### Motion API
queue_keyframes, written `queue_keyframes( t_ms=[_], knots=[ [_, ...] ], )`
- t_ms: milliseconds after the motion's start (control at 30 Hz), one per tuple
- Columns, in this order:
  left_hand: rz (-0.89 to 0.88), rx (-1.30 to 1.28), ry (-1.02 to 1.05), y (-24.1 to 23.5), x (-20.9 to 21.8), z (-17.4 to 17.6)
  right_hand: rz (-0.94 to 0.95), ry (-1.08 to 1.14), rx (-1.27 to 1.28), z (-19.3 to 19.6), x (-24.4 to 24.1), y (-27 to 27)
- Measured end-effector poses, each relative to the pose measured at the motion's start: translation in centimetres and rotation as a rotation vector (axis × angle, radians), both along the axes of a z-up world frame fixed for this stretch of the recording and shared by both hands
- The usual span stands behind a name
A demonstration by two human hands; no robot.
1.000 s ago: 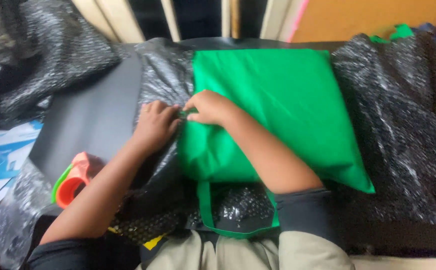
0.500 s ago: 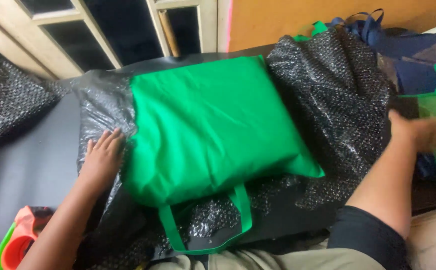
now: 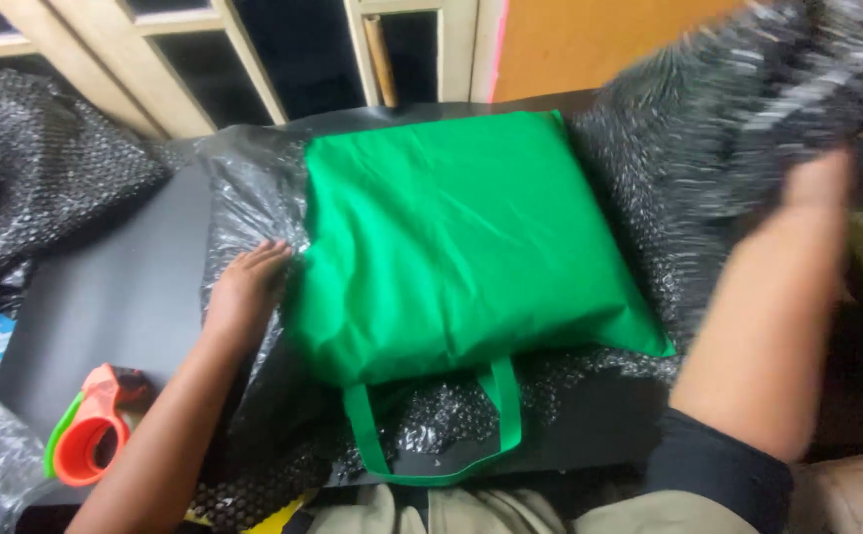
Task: The person wraps a green tote bag in black bubble wrap on a table. They fold the bubble wrap around the bag, then use a tape dispenser to apply clear tape to secure the wrapping. The person smooths the bubble wrap and applies multiple pieces of tape to seal the package.
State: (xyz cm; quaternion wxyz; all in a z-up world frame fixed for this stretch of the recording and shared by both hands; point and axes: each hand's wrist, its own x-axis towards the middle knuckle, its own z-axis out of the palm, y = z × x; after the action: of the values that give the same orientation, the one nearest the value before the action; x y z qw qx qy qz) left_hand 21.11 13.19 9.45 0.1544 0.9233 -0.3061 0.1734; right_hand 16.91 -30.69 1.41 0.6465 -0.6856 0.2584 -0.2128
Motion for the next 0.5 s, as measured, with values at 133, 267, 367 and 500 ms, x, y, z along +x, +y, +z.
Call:
queue_keyframes(
  t_ms=[133, 267, 367, 500],
  knots=[
    [0.006, -0.126, 0.033, -0.3, -0.1, 0.3, 0.707, -0.623, -0.259, -7.8, 3.4, -1.6],
    [0.028, -0.256, 0.099, 0.5, -0.1, -0.3, 1.664, -0.681, -0.628, 20.3, -6.7, 20.1],
    [0.15, -0.33, 0.243, 1.7, 1.1, -2.5, 1.732, -0.165, -0.947, 12.8, -7.7, 22.6],
    [0.146, -0.512, 0.283, 0.0, -1.2, 1.2, 1.722, -0.2, -0.816, 13.7, -8.7, 21.4]
  ],
)
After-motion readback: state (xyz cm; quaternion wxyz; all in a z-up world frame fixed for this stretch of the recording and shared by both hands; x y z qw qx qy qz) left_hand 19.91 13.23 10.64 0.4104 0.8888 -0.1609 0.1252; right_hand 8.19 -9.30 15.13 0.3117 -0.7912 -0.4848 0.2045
